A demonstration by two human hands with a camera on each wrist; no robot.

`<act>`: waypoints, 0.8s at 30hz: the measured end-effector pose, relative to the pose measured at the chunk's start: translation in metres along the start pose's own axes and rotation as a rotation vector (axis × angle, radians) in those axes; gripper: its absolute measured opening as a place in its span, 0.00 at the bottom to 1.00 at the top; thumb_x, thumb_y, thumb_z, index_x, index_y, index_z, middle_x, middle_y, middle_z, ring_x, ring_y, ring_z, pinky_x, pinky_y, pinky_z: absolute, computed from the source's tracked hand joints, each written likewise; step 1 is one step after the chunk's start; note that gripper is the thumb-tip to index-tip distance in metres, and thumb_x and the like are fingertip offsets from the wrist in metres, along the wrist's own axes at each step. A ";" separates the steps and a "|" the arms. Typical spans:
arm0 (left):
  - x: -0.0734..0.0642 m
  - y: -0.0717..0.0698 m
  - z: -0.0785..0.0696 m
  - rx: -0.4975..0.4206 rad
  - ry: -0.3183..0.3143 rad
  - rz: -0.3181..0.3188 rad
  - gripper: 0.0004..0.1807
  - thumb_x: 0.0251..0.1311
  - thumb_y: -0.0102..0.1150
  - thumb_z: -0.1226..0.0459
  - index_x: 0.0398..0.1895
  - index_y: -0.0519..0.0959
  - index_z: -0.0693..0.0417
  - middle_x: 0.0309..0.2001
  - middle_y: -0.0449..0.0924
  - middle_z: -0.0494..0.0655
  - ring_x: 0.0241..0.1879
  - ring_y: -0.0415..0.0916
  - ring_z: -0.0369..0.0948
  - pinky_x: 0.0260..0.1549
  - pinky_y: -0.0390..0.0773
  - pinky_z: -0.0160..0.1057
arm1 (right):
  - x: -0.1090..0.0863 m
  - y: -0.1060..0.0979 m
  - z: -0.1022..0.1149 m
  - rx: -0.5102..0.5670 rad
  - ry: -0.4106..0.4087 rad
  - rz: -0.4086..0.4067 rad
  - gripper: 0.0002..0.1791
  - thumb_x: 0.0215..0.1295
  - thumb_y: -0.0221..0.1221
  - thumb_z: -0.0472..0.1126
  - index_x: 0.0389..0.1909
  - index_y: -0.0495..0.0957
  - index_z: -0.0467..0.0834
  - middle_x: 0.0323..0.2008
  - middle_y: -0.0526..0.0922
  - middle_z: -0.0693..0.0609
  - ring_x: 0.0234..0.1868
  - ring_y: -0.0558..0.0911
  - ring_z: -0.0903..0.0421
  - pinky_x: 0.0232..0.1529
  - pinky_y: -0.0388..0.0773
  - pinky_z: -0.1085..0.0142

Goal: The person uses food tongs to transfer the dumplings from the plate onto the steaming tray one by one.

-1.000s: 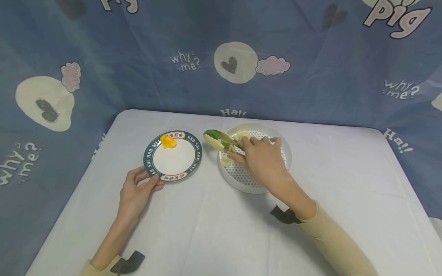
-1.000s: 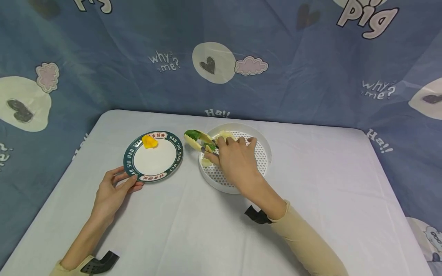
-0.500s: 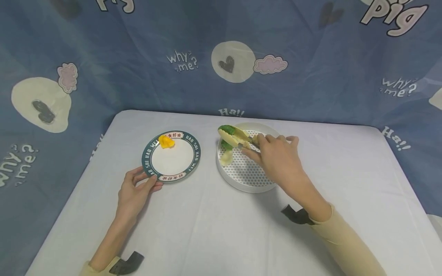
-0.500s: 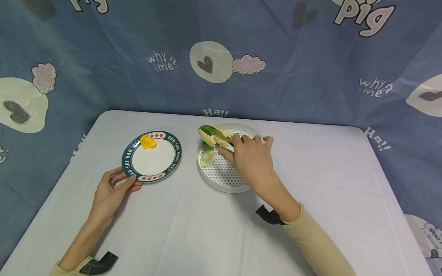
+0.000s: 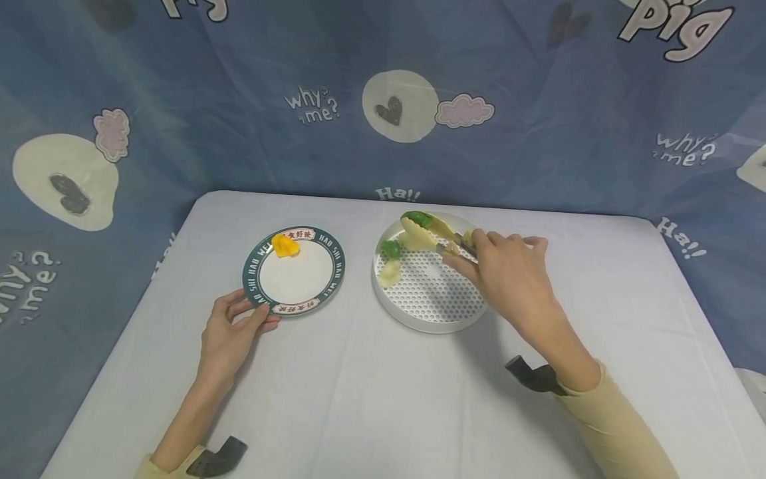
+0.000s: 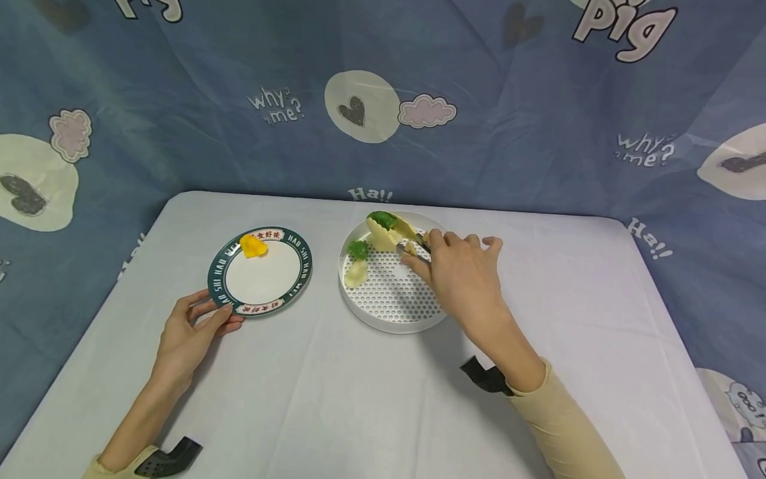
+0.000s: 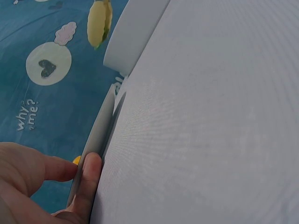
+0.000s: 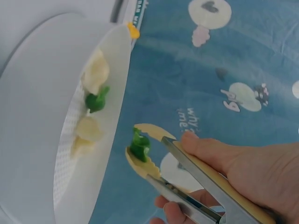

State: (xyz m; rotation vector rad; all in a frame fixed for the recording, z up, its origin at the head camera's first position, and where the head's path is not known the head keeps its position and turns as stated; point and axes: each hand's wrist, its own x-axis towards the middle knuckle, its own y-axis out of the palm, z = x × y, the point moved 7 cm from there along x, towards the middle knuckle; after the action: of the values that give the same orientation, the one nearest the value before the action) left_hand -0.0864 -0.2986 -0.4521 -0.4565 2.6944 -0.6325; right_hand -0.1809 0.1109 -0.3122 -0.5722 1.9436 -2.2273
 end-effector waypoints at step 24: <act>0.001 0.000 0.002 0.025 -0.011 -0.014 0.42 0.79 0.60 0.57 0.87 0.51 0.57 0.72 0.75 0.62 0.33 0.87 0.20 0.43 0.77 0.07 | 0.000 -0.002 0.002 0.011 0.019 0.017 0.41 0.71 0.58 0.75 0.47 0.81 0.37 0.30 0.85 0.42 0.34 0.86 0.35 0.44 0.75 0.38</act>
State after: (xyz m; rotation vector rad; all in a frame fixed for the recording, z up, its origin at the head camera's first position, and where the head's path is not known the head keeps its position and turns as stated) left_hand -0.0863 -0.2994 -0.4538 -0.4714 2.6722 -0.6642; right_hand -0.1798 0.1093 -0.3100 -0.5330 1.9362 -2.2402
